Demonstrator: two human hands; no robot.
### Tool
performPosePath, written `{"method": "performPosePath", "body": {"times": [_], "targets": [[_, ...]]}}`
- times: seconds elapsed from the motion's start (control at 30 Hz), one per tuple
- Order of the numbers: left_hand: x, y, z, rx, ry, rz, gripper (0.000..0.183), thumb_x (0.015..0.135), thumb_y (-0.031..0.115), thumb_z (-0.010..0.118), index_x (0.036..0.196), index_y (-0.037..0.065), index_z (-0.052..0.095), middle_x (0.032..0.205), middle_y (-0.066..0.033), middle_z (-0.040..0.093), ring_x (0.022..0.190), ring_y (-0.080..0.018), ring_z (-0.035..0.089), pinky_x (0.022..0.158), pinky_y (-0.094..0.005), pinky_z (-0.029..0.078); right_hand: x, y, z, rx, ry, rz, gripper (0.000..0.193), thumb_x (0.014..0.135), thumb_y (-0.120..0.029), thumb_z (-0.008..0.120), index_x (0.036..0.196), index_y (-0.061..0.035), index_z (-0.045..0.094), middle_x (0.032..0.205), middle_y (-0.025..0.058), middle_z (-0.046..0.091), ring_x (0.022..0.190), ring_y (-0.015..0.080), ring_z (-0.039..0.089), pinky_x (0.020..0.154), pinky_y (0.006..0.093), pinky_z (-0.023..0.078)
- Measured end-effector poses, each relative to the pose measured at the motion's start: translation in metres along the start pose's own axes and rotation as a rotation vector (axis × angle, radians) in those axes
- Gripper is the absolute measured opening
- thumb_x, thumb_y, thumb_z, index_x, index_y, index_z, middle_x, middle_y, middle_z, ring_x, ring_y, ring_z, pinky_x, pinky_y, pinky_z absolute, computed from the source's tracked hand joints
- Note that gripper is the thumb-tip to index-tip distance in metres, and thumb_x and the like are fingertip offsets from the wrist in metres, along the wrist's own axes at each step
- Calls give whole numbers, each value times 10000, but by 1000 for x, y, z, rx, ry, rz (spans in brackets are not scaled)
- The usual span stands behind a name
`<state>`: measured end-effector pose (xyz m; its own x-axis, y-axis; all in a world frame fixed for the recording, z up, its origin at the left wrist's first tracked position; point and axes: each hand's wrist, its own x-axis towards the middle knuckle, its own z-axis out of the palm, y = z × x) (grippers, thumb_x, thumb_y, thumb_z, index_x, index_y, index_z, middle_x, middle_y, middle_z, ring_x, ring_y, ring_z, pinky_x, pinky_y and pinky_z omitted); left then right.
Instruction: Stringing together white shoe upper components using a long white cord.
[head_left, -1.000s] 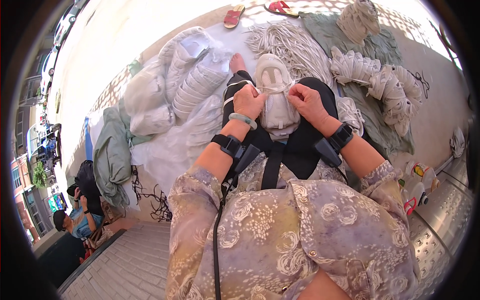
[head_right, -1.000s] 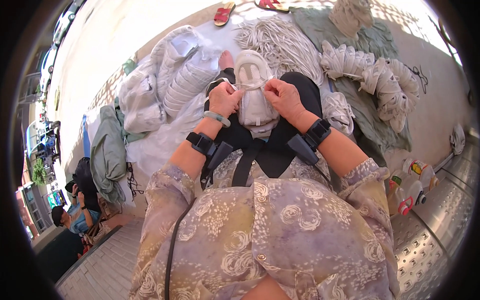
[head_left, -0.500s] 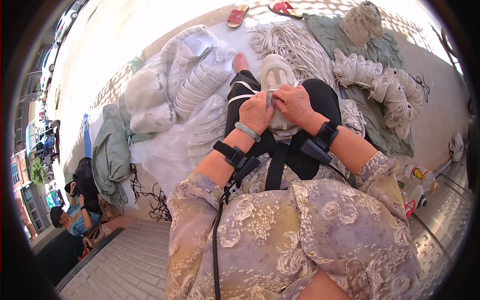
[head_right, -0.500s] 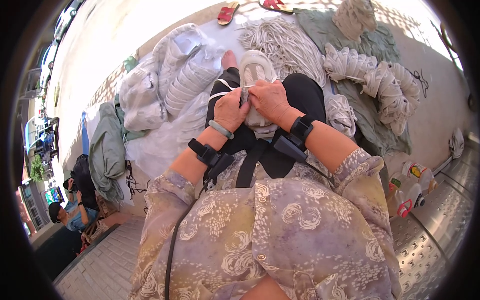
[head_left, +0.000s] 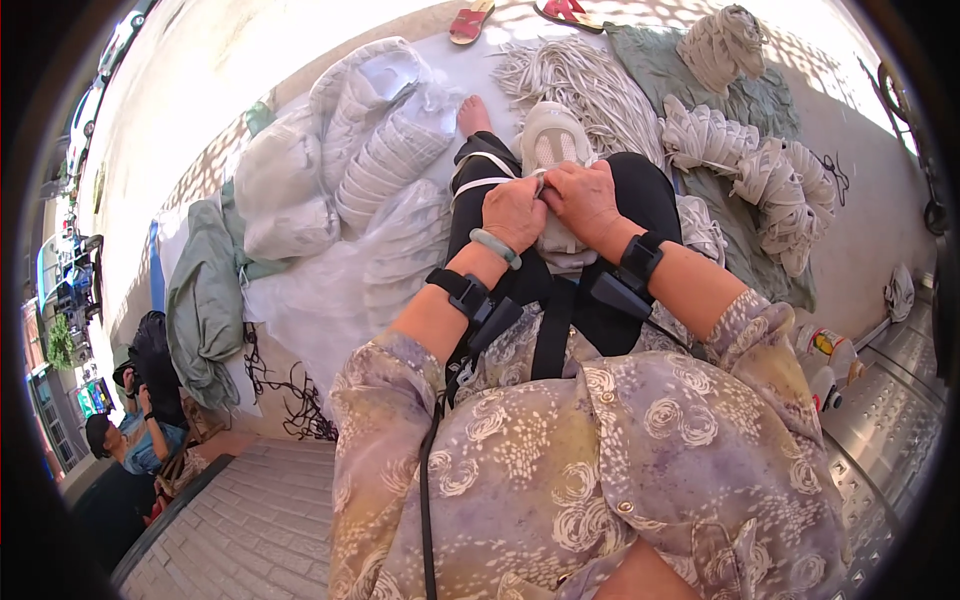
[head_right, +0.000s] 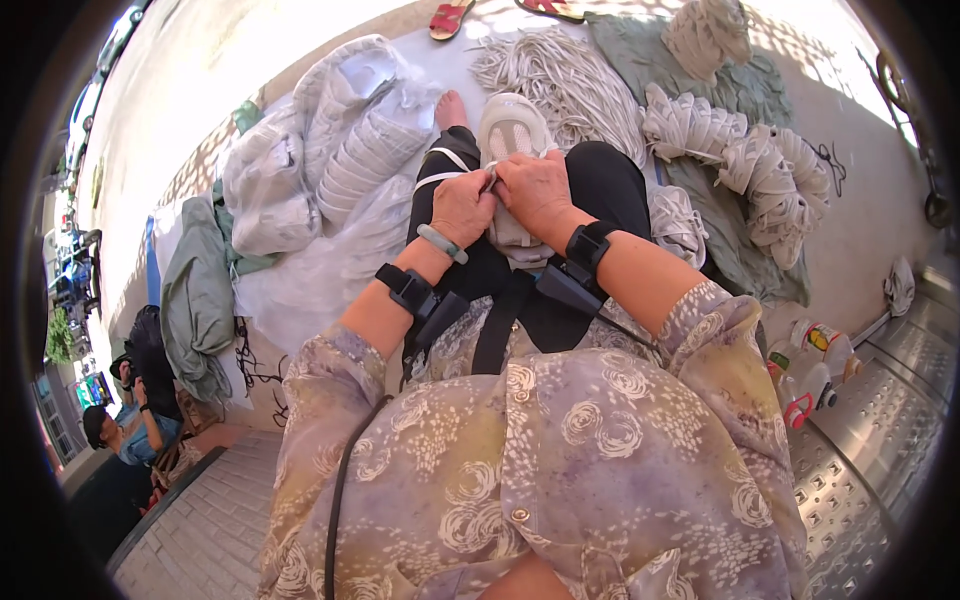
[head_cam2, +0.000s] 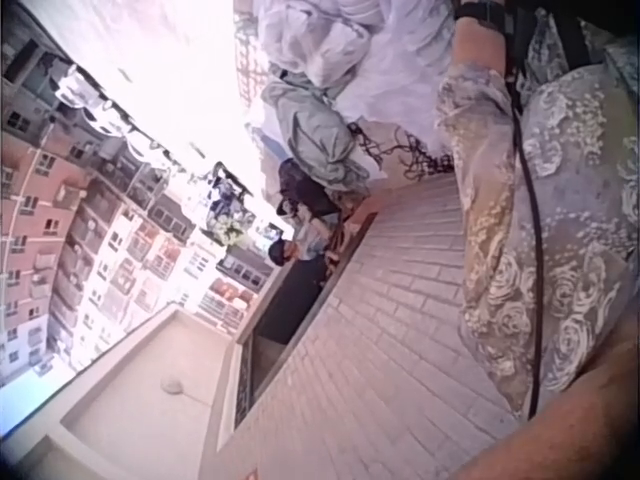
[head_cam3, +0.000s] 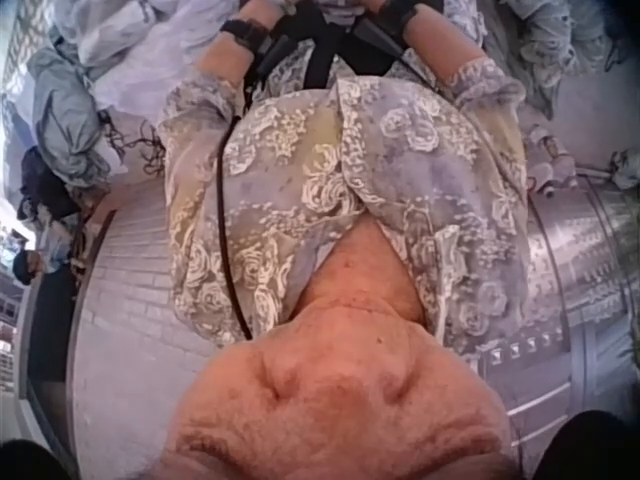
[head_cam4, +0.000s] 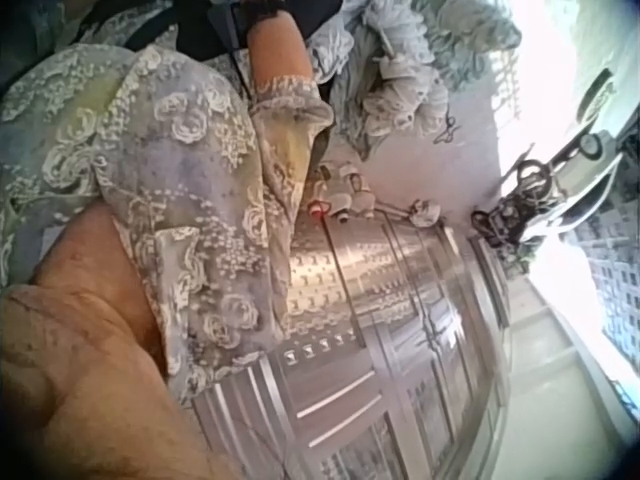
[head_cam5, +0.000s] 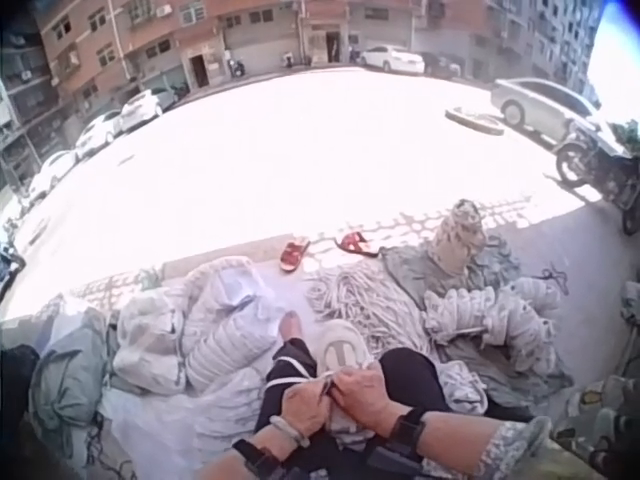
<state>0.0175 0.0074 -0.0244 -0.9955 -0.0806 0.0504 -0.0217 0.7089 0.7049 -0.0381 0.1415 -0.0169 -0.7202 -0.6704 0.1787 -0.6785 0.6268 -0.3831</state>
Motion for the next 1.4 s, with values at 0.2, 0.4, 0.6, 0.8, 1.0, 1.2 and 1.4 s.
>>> {"method": "performPosePath", "body": {"times": [0.2, 0.4, 0.6, 0.8, 1.0, 1.2, 1.4], "targets": [[5, -10, -1, -29, -56, -86, 203, 701, 125, 551, 862, 20, 618, 776, -192, 621, 740, -335, 612, 669, -377, 479, 3, -11, 4, -131, -58, 56, 51, 750, -162, 575, 768, -120, 598, 763, 50, 613, 719, 230, 606, 724, 412, 336], [4, -4, 2, -34, 40, -54, 292, 710, 131, 557, 987, 52, 608, 772, -173, 630, 746, -309, 622, 679, -367, 483, 14, -25, -18, -125, -286, 183, 136, 724, -197, 600, 807, -91, 624, 856, 98, 642, 797, 244, 627, 705, 442, 352], [4, 4, -2, 69, -19, -80, 355, 716, 126, 503, 1048, 42, 594, 787, -177, 629, 766, -320, 613, 715, -390, 473, -21, 23, -55, -119, -422, 154, 161, 724, -191, 575, 806, -58, 612, 865, 154, 629, 821, 320, 603, 695, 462, 379], [0, 5, 4, 127, 4, -90, 319, 707, 128, 478, 999, 38, 572, 917, -201, 617, 868, -347, 591, 790, -412, 463, -184, 168, -115, -217, -493, 694, 193, 738, -213, 524, 783, -39, 594, 861, 186, 611, 870, 359, 571, 736, 448, 430], [-2, 14, -1, 197, -38, -89, 229, 730, 153, 488, 908, 32, 566, 878, -189, 607, 846, -350, 592, 769, -416, 470, -247, 209, -130, -175, -505, 755, 154, 686, -192, 573, 667, -40, 584, 764, 188, 599, 805, 368, 570, 671, 453, 439], [9, 25, -11, 351, 165, 90, 222, 708, 178, 558, 896, 60, 572, 872, -126, 554, 803, -327, 565, 688, -428, 460, -123, 117, -108, 62, -187, 250, 170, 709, -214, 615, 765, -58, 577, 743, 119, 558, 765, 321, 555, 677, 413, 429], [32, 14, -10, 473, 174, 447, 187, 639, 121, 588, 818, 75, 558, 889, -114, 538, 848, -289, 533, 658, -405, 399, -40, 42, -68, 163, -72, -45, 188, 761, -227, 577, 871, -75, 571, 795, 87, 571, 803, 295, 562, 694, 404, 426]]}}
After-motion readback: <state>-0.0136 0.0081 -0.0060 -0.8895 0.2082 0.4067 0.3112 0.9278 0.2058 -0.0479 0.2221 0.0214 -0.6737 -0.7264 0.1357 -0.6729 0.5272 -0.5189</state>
